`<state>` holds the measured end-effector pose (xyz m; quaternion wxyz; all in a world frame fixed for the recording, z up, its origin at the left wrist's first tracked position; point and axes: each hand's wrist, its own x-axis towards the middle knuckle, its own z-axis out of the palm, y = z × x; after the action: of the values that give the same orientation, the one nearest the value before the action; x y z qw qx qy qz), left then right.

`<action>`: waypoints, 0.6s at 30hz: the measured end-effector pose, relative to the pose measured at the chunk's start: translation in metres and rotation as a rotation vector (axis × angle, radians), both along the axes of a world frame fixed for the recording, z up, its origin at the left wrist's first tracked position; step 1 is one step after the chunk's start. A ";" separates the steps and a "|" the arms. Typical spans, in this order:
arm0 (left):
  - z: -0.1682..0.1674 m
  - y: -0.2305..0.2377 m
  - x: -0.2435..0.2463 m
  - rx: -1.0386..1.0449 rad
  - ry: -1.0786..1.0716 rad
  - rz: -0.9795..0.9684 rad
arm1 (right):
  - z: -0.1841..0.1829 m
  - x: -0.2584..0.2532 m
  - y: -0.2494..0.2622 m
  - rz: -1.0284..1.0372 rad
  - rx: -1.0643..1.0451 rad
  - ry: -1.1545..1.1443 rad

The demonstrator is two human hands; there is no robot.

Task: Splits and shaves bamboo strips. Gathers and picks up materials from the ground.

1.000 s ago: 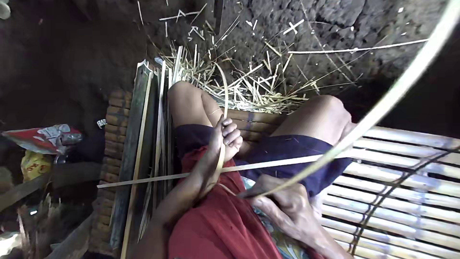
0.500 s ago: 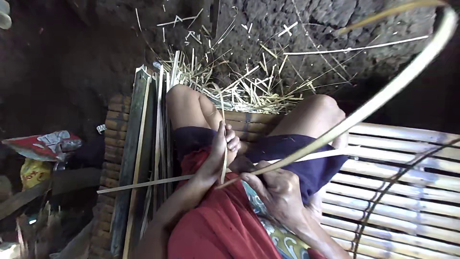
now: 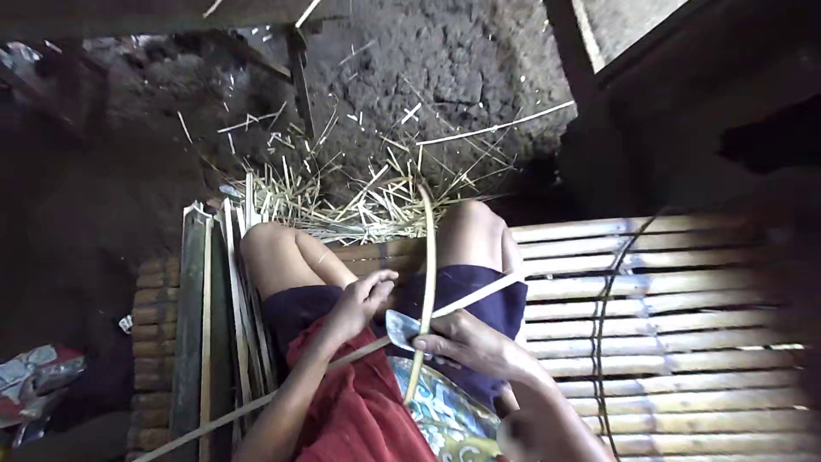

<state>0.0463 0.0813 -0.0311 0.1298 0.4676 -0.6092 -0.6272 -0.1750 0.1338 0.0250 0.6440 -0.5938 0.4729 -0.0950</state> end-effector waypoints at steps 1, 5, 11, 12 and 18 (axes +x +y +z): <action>-0.001 0.002 -0.001 0.050 0.016 -0.022 | -0.002 -0.005 0.002 -0.034 -0.012 0.009; -0.002 0.009 -0.007 0.164 0.003 -0.101 | 0.001 -0.028 0.002 -0.173 -0.103 0.090; 0.000 0.022 -0.009 0.222 -0.112 -0.535 | 0.029 -0.128 0.059 -0.401 -0.099 0.172; -0.003 0.023 -0.009 0.200 -0.134 -0.563 | 0.040 -0.140 0.077 -0.447 -0.047 0.206; 0.008 0.003 0.040 -0.022 -0.370 -0.071 | 0.038 -0.194 0.229 -0.507 0.570 0.533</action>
<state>0.0858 0.0840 -0.0227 -0.0015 0.5517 -0.6455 -0.5281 -0.3686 0.3630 0.0630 0.5939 -0.2626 0.7594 0.0402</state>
